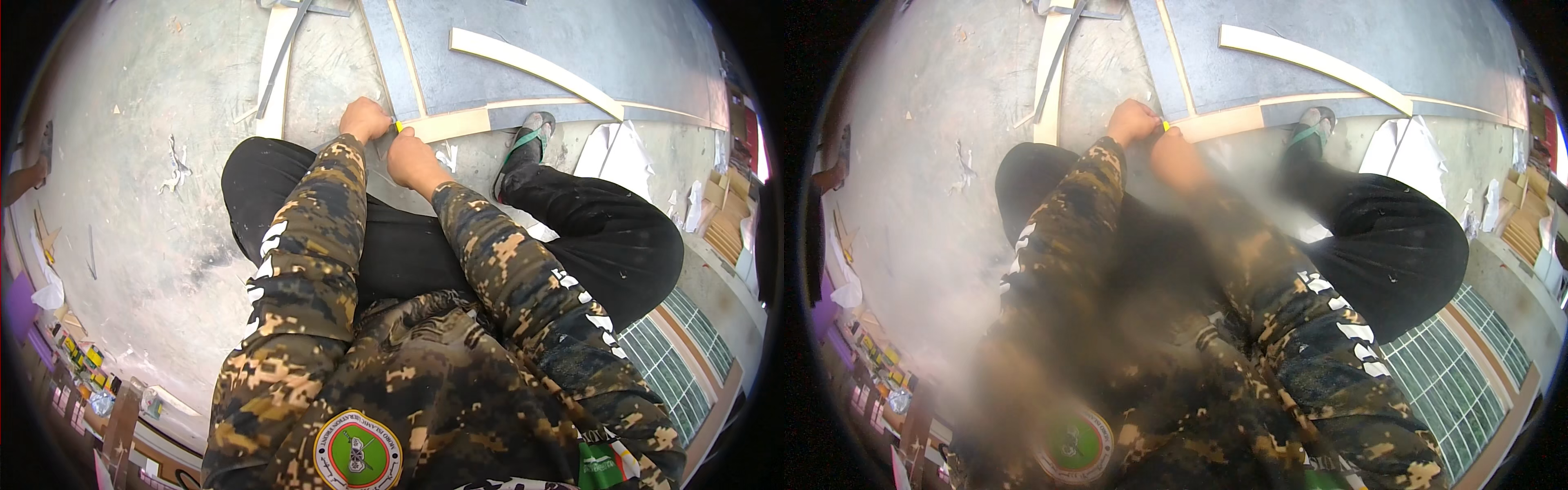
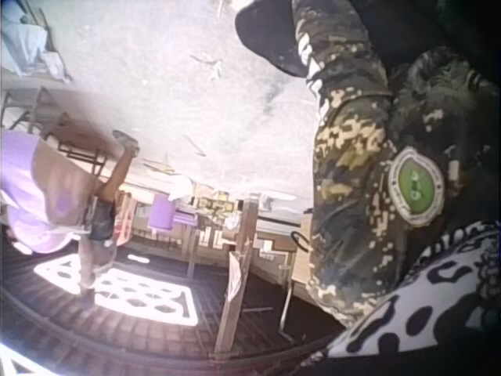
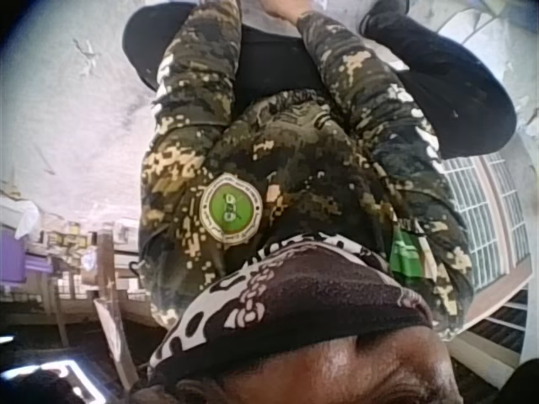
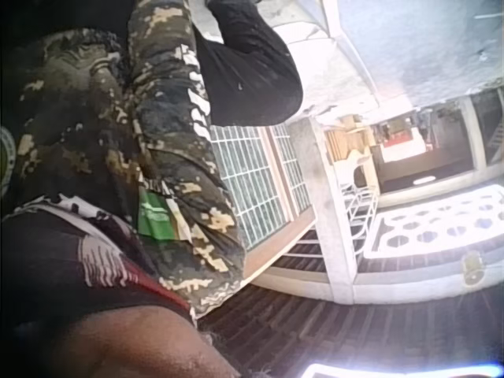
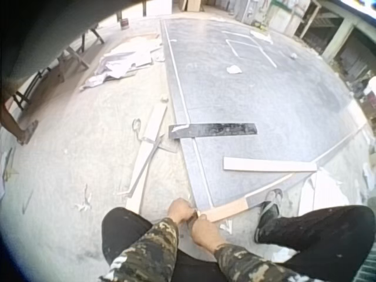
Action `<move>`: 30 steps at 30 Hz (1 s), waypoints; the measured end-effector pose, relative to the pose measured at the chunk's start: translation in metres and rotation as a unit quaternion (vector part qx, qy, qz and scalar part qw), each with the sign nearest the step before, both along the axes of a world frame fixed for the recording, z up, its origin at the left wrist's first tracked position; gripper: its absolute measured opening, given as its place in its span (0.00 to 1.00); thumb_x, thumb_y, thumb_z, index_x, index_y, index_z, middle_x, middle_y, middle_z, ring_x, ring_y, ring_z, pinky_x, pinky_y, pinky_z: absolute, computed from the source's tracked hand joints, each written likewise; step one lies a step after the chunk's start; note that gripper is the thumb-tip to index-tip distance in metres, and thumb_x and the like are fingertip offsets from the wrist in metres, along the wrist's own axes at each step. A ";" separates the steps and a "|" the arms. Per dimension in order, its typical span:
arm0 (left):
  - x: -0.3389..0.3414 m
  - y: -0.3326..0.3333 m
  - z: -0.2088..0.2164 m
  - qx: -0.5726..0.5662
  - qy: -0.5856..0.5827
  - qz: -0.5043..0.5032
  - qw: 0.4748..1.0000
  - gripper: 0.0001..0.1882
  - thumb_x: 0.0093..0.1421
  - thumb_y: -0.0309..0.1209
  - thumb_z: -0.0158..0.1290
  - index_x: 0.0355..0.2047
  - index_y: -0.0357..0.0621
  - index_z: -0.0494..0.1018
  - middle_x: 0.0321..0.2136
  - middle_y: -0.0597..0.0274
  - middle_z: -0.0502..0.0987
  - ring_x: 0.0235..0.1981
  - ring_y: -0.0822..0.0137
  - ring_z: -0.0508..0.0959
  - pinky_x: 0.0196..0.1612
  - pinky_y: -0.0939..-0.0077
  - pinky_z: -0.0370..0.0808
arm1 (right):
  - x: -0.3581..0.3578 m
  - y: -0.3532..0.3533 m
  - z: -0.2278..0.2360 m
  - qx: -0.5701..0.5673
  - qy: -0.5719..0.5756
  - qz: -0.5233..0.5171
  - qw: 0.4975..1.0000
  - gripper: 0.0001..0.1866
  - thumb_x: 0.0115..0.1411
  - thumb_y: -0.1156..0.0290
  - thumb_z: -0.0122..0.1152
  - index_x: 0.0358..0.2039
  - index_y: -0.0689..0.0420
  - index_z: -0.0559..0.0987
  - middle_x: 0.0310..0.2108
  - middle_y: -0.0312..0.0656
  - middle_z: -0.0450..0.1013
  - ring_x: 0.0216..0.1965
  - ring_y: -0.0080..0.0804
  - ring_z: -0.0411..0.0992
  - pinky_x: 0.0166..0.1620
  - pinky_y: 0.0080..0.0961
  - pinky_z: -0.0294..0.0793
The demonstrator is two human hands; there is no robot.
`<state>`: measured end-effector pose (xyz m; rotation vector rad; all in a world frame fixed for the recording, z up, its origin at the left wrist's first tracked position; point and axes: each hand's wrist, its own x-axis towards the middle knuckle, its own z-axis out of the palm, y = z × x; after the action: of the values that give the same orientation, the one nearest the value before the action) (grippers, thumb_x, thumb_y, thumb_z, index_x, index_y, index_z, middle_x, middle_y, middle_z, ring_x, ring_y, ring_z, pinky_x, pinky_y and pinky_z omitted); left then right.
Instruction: Cutting and fitting wood/bamboo trim pieces onto a base board using a utility knife.
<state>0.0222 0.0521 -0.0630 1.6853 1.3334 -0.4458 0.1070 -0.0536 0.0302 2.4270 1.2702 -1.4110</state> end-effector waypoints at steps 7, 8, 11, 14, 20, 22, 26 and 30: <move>-0.017 0.012 -0.022 -0.017 0.003 0.089 0.996 0.15 0.56 0.37 0.59 0.40 0.42 0.84 0.45 0.46 0.82 0.50 0.52 0.81 0.52 0.65 0.78 | -0.004 0.009 0.018 -0.054 0.006 0.407 0.912 0.21 0.61 0.76 0.50 0.52 0.77 0.65 0.42 0.70 0.77 0.45 0.62 0.78 0.48 0.46 0.78; -0.020 0.012 -0.027 0.025 0.026 0.056 0.998 0.16 0.57 0.35 0.58 0.40 0.38 0.83 0.44 0.42 0.82 0.50 0.51 0.82 0.52 0.64 0.78 | -0.010 0.002 0.027 -0.023 0.016 0.271 0.962 0.19 0.62 0.75 0.51 0.49 0.77 0.68 0.42 0.70 0.77 0.45 0.61 0.79 0.47 0.45 0.79; 0.017 0.005 -0.002 0.072 0.056 0.195 0.977 0.16 0.56 0.33 0.57 0.41 0.35 0.82 0.44 0.40 0.82 0.50 0.48 0.82 0.51 0.61 0.79 | 0.004 -0.018 0.005 0.000 -0.001 0.099 0.995 0.17 0.63 0.72 0.54 0.43 0.77 0.73 0.41 0.68 0.77 0.43 0.57 0.80 0.45 0.43 0.80; 0.011 0.012 0.019 0.026 0.060 0.204 0.977 0.19 0.54 0.37 0.62 0.43 0.38 0.82 0.47 0.44 0.82 0.50 0.47 0.81 0.52 0.60 0.78 | 0.010 -0.021 0.021 -0.024 0.007 0.149 0.989 0.17 0.63 0.66 0.57 0.37 0.73 0.78 0.41 0.63 0.79 0.43 0.52 0.81 0.45 0.41 0.80; 0.012 0.014 0.044 0.025 0.060 0.152 0.986 0.41 0.40 0.51 0.75 0.50 0.38 0.77 0.52 0.47 0.79 0.55 0.51 0.78 0.56 0.58 0.75 | 0.048 0.000 0.072 -0.040 -0.070 0.297 0.952 0.17 0.65 0.59 0.58 0.41 0.60 0.84 0.41 0.51 0.81 0.45 0.49 0.80 0.47 0.41 0.79; 0.024 0.003 0.053 0.050 0.078 0.125 0.988 0.45 0.38 0.51 0.76 0.52 0.37 0.74 0.53 0.47 0.77 0.58 0.51 0.75 0.58 0.56 0.73 | 0.061 0.001 0.081 -0.039 -0.106 0.276 0.954 0.17 0.65 0.58 0.58 0.41 0.58 0.85 0.42 0.50 0.81 0.46 0.49 0.79 0.47 0.42 0.78; 0.032 -0.012 0.058 0.168 0.106 0.085 0.976 0.51 0.35 0.53 0.77 0.53 0.33 0.70 0.49 0.47 0.78 0.52 0.49 0.78 0.54 0.57 0.75 | 0.084 0.009 0.125 -0.036 -0.126 0.206 0.970 0.18 0.66 0.59 0.57 0.40 0.62 0.84 0.40 0.53 0.81 0.45 0.52 0.79 0.47 0.44 0.78; 0.038 -0.017 0.064 0.252 0.091 0.063 0.961 0.50 0.35 0.52 0.77 0.53 0.34 0.70 0.48 0.47 0.78 0.51 0.49 0.78 0.54 0.56 0.75 | 0.101 -0.001 0.176 0.056 -0.149 0.123 0.980 0.19 0.67 0.58 0.57 0.40 0.64 0.81 0.36 0.57 0.79 0.41 0.56 0.78 0.43 0.49 0.76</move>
<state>0.0602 0.0352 0.0009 1.9873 1.7892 -0.1948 0.2076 -0.0548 0.2058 2.3318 1.5409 -0.8975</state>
